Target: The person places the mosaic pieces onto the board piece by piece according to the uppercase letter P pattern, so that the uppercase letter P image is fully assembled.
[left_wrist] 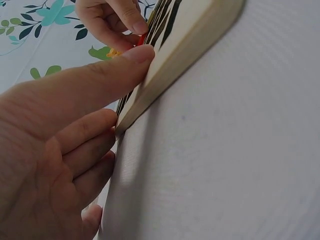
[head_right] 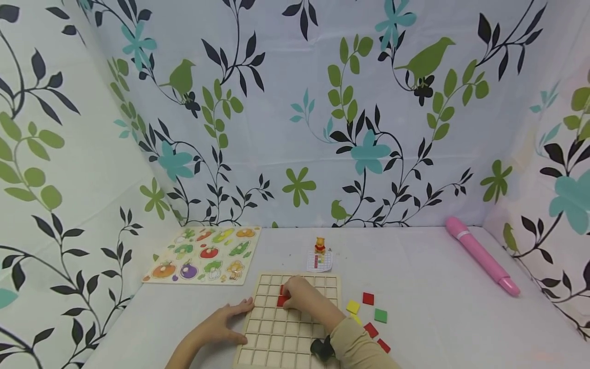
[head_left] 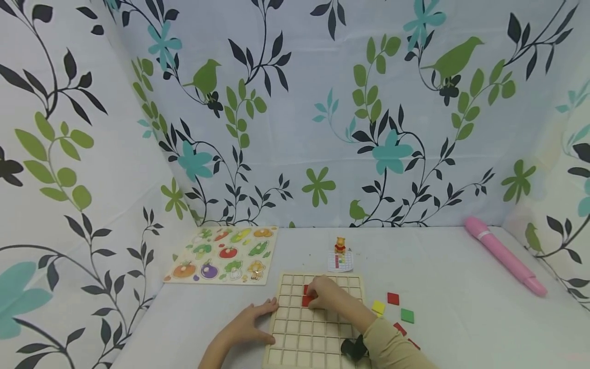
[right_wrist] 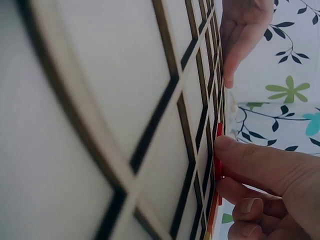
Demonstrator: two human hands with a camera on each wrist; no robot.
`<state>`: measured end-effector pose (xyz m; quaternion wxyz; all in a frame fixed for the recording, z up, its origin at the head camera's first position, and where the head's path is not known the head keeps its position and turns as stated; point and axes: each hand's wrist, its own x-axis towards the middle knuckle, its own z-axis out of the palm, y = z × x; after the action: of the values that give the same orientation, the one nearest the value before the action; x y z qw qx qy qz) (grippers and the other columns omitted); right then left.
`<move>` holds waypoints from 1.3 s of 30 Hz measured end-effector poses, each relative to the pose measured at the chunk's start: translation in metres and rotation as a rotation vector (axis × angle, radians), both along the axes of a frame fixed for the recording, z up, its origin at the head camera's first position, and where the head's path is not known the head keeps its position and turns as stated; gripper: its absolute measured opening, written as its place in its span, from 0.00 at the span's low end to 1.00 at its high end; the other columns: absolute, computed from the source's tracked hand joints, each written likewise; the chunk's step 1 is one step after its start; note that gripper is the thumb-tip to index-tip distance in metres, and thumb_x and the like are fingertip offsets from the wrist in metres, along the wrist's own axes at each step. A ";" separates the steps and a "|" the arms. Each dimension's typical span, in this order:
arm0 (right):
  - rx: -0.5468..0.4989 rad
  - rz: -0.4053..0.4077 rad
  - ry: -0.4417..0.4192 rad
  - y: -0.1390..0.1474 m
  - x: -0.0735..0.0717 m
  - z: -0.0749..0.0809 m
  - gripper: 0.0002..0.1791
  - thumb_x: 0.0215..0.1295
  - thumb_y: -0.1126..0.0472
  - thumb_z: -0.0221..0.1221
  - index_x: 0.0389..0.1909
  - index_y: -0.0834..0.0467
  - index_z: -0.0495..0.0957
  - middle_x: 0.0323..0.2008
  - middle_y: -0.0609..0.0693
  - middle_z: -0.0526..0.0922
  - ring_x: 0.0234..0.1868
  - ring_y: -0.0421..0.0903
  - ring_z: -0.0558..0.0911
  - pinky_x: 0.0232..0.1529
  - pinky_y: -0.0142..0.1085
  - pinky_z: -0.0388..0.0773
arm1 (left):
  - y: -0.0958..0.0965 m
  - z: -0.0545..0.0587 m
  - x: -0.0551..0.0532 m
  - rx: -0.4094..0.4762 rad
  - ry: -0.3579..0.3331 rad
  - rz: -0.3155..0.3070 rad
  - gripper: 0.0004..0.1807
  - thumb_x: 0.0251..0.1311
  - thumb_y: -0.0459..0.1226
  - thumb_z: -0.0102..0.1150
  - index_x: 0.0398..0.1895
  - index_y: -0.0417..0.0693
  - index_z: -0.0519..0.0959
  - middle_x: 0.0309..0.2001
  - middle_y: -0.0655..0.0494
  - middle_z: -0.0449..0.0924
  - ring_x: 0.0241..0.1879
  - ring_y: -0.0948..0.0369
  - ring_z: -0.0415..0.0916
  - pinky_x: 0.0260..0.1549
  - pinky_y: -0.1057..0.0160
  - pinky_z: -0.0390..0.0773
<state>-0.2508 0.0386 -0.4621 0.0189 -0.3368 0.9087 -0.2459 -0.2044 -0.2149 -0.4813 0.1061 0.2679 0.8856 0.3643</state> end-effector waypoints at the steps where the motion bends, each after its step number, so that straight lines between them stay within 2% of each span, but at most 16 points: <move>1: -0.004 -0.003 -0.008 -0.001 0.000 -0.001 0.10 0.47 0.62 0.67 0.29 0.62 0.80 0.26 0.45 0.74 0.28 0.40 0.70 0.27 0.30 0.72 | 0.000 0.000 0.001 -0.002 0.000 0.001 0.42 0.36 0.46 0.70 0.57 0.38 0.68 0.62 0.46 0.60 0.61 0.48 0.55 0.59 0.40 0.41; 6: -0.057 -0.037 -0.031 -0.001 0.001 0.000 0.08 0.47 0.64 0.67 0.27 0.61 0.78 0.25 0.44 0.74 0.26 0.39 0.70 0.25 0.30 0.71 | -0.001 0.000 0.002 0.002 -0.004 0.002 0.42 0.36 0.46 0.70 0.58 0.38 0.68 0.62 0.47 0.60 0.61 0.48 0.55 0.59 0.41 0.40; 13: -0.078 -0.049 0.037 0.001 -0.002 0.003 0.06 0.46 0.68 0.66 0.26 0.62 0.78 0.25 0.46 0.76 0.28 0.41 0.73 0.27 0.32 0.73 | -0.001 0.001 0.001 0.010 -0.006 0.003 0.41 0.36 0.46 0.70 0.57 0.38 0.69 0.62 0.46 0.60 0.61 0.48 0.55 0.59 0.41 0.40; 23: -0.095 -0.029 0.003 0.003 -0.003 0.003 0.05 0.47 0.70 0.64 0.28 0.63 0.79 0.27 0.48 0.79 0.29 0.42 0.75 0.28 0.33 0.74 | 0.000 0.001 0.002 0.004 -0.004 0.006 0.42 0.36 0.46 0.70 0.57 0.39 0.68 0.62 0.46 0.60 0.61 0.48 0.55 0.59 0.41 0.40; 30: -0.136 -0.003 0.091 0.015 -0.001 0.012 0.05 0.48 0.71 0.64 0.28 0.64 0.80 0.27 0.51 0.80 0.32 0.48 0.78 0.33 0.35 0.77 | 0.000 0.003 0.002 0.013 -0.003 0.003 0.42 0.36 0.45 0.70 0.57 0.38 0.68 0.62 0.46 0.60 0.61 0.48 0.55 0.59 0.41 0.40; 33: -0.159 -0.009 0.085 0.025 0.001 0.019 0.07 0.48 0.72 0.63 0.31 0.67 0.79 0.29 0.53 0.80 0.34 0.50 0.78 0.34 0.38 0.77 | 0.000 0.003 0.002 0.010 -0.001 0.004 0.41 0.36 0.45 0.70 0.57 0.38 0.68 0.62 0.46 0.60 0.61 0.48 0.55 0.59 0.41 0.40; 39: -0.179 -0.071 0.071 0.049 0.006 0.036 0.09 0.50 0.70 0.63 0.34 0.65 0.79 0.32 0.54 0.80 0.35 0.49 0.78 0.34 0.38 0.77 | -0.001 0.001 0.001 0.009 -0.008 -0.007 0.42 0.36 0.46 0.70 0.57 0.37 0.68 0.62 0.45 0.60 0.61 0.47 0.55 0.59 0.41 0.40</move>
<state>-0.2446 0.0876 -0.4261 -0.0521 -0.3132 0.8946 -0.3145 -0.2037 -0.2155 -0.4800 0.1094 0.2700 0.8826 0.3691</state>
